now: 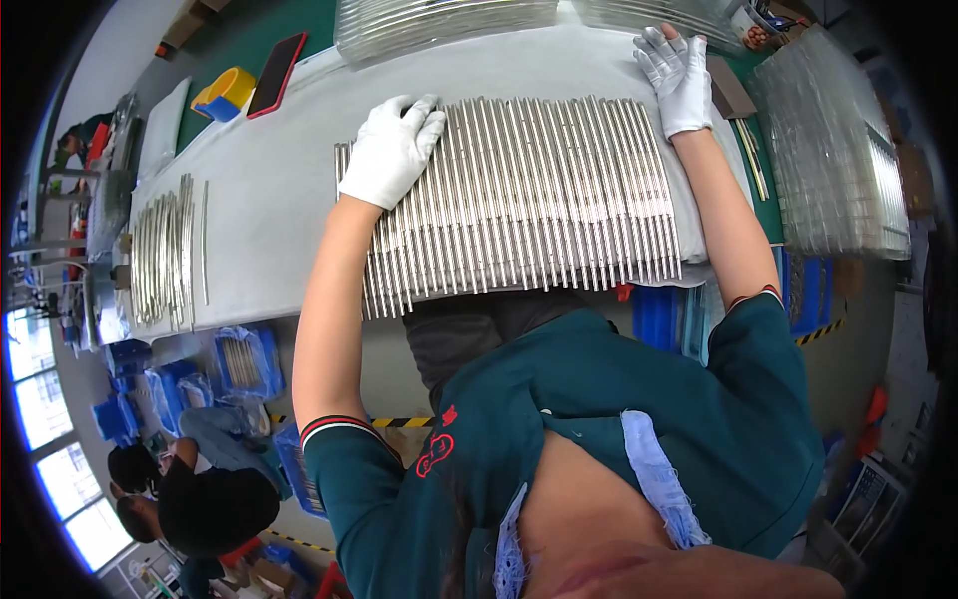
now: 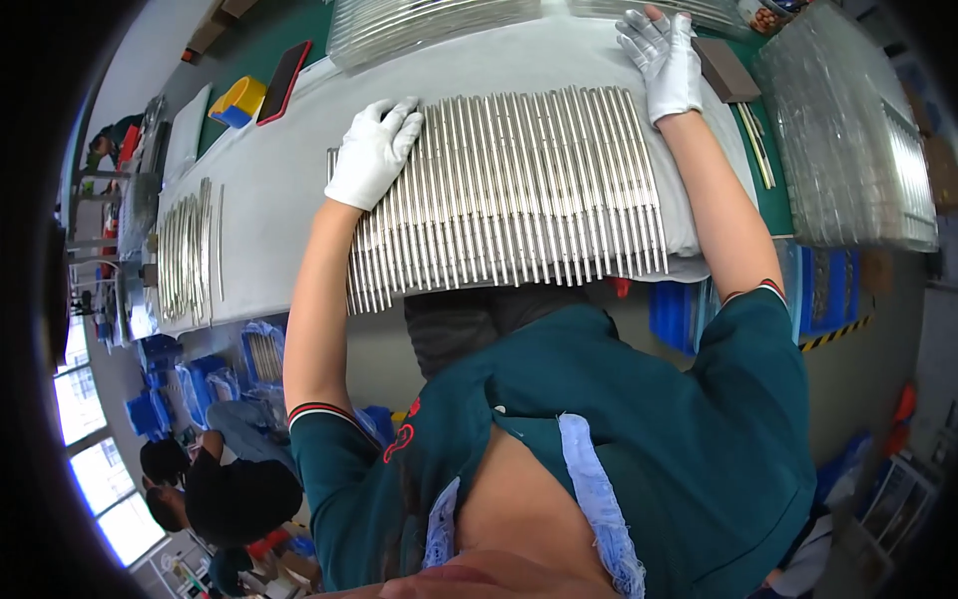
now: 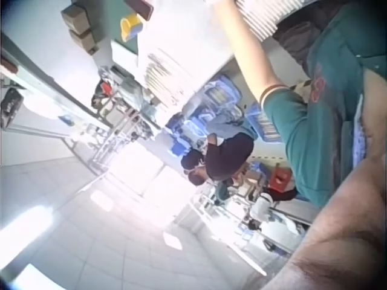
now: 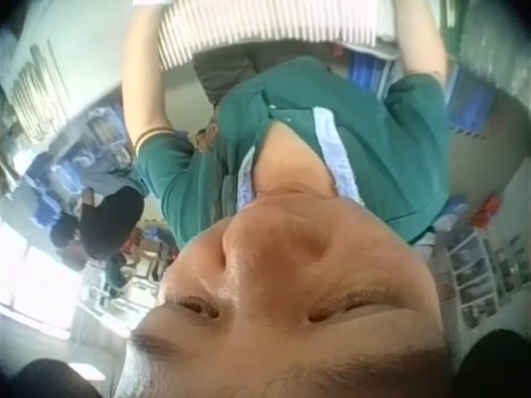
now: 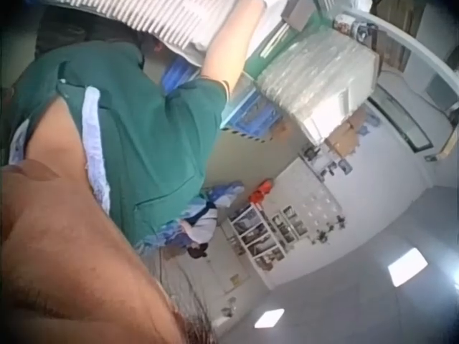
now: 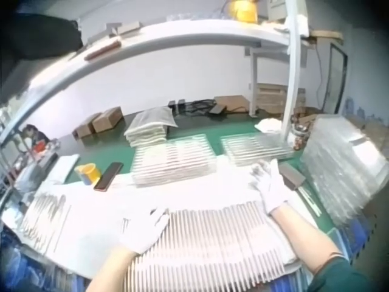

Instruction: The worker aligns metal rods on a table, smooths the ends with a sanding block, and bundles them together.

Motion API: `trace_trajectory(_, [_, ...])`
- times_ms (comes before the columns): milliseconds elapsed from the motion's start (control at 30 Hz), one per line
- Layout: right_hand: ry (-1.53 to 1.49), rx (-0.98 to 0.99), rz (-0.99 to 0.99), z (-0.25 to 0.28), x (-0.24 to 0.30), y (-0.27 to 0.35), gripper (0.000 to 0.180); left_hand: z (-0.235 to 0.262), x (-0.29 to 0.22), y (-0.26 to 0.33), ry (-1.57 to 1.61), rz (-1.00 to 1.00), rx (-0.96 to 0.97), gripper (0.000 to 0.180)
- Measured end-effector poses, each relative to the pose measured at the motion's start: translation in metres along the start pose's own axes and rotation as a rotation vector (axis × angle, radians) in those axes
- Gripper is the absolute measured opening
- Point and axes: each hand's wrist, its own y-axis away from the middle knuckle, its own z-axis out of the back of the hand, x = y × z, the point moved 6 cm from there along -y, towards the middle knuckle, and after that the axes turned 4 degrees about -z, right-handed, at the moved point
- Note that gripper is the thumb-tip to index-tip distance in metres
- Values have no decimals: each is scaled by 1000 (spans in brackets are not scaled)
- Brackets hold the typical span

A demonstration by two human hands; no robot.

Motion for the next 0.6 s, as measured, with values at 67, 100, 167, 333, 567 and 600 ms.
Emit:
trace_trajectory(67, [-12,-9,-4,2,0,0,60,-2,-2,-3,-29,4,-15,36])
trace_trajectory(100, [-24,-19,-11,3,0,0,60,-1,0,-2,-23,8,-36,35])
trace_trajectory(167, [-25,-25,-13,4,1,0,59,-1,0,-2,-14,7,-56,33])
trace_trajectory(333, [-20,-4,-14,-4,3,3,59,-2,-12,-12,-38,-22,-87,32])
trace_trajectory(567, [954,-36,336,1,39,1,55,-16,-36,-28,60,-99,-76,28])
trace_trajectory(600, [1269,-147,392,2,56,8,56,-16,-36,-28,61,-91,-53,27])
